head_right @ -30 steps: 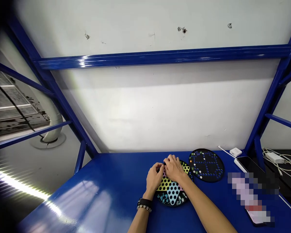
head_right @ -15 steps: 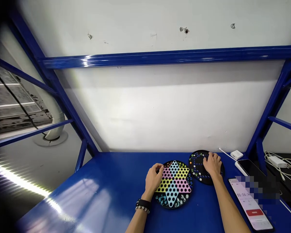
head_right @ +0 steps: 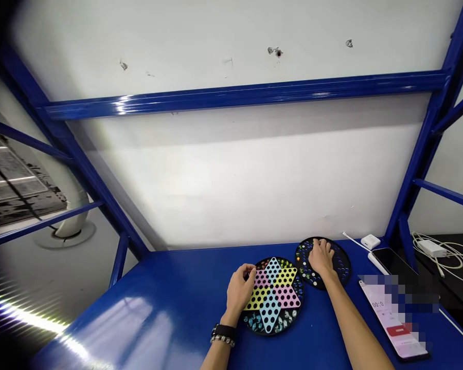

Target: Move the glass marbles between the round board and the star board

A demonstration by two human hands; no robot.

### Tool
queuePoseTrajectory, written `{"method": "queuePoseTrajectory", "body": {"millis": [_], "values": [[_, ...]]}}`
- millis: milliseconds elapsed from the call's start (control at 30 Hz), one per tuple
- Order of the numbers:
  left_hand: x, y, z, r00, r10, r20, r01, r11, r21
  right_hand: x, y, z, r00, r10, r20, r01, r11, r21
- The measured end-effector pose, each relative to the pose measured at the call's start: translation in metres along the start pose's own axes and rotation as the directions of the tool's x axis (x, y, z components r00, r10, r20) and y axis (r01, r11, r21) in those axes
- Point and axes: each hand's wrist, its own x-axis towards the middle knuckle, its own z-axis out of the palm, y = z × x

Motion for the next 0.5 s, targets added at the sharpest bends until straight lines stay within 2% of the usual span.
{"method": "queuePoseTrajectory", "body": {"millis": [233, 500], "values": [[0.0, 0.0, 0.001, 1.0, 0.0, 0.013, 0.0, 1.0, 0.003, 0.0, -0.015, 0.001, 0.998, -0.054, 0.024, 0.053, 0.997, 0.06], [-0.001, 0.0, 0.0, 1.0, 0.011, 0.005, -0.012, 1.0, 0.015, -0.005, -0.023, -0.002, 0.979, -0.192, 0.062, 0.181, 0.971, 0.154]]}}
